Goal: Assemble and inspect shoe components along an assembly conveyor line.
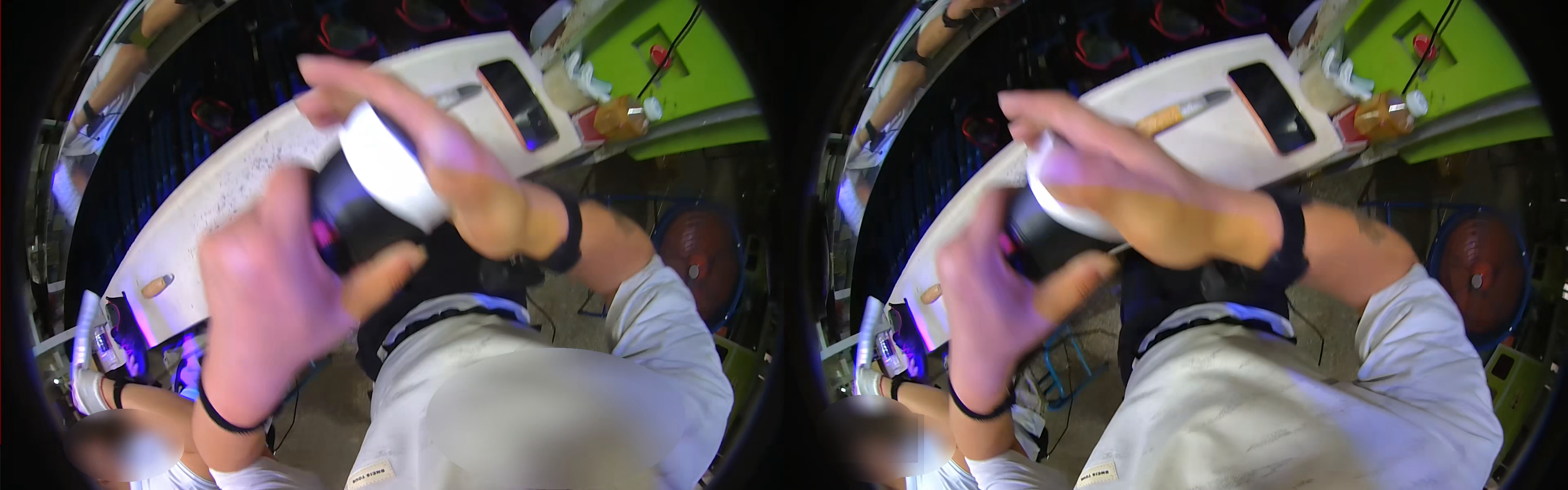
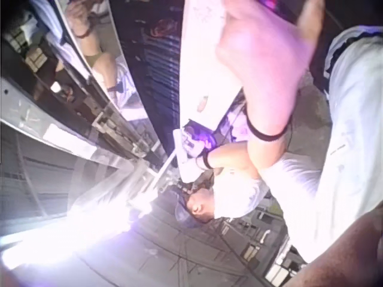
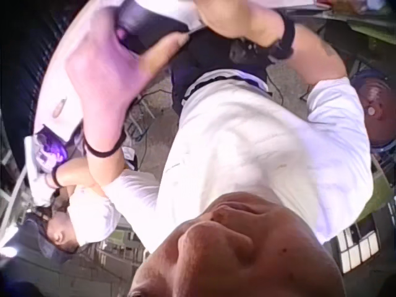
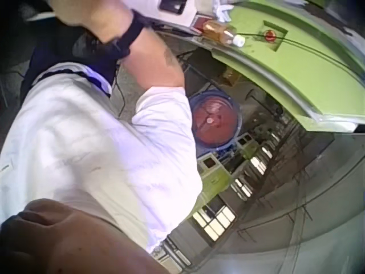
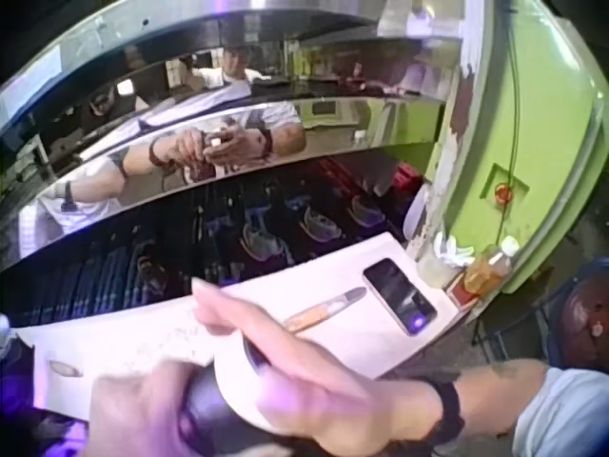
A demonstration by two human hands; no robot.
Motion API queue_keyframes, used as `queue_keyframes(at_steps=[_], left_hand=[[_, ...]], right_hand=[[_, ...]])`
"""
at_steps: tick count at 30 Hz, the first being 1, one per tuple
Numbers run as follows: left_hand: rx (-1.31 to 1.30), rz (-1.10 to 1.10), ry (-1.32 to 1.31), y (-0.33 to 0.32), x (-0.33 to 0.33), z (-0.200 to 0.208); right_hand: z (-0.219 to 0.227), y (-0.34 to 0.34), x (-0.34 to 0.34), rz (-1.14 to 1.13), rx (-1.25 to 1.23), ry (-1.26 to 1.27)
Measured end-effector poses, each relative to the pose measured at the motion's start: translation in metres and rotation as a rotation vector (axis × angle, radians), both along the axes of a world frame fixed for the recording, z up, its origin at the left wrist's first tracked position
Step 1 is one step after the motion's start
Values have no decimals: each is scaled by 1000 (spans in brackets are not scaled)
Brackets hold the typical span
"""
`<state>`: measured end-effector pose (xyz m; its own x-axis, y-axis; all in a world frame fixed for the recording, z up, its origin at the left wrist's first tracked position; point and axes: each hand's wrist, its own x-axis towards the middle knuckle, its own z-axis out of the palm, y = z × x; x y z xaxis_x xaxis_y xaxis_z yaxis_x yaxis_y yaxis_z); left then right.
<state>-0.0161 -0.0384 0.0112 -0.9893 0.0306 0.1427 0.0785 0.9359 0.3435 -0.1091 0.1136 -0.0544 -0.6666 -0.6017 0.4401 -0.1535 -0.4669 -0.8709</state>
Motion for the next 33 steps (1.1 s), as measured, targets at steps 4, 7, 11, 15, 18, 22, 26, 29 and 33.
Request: queue_keyframes(at_steps=[4,7,11,15,18,22,26,29,33], left_hand=[[-158,-121,144,22,38,-14],[-298,-171,283,27,52,-30],[-363,-149,348,34,59,-38],[-375,-131,346,32,48,-35],[-266,-243,276,24,32,-23],[-53,-123,52,8,-6,-6],[116,-231,218,-39,-63,-14],[341,-201,332,-69,-49,-38],[515,-114,273,-87,21,-51]], right_hand=[[-7,31,20,76,77,79],[-11,37,28,-58,28,216],[-10,35,33,-157,-74,192],[-8,38,25,76,58,162],[-8,40,3,141,146,303],[3,27,-33,283,265,16],[7,-9,-47,112,180,-194],[-10,-23,-23,-26,121,95],[-52,-20,8,-188,325,569]])
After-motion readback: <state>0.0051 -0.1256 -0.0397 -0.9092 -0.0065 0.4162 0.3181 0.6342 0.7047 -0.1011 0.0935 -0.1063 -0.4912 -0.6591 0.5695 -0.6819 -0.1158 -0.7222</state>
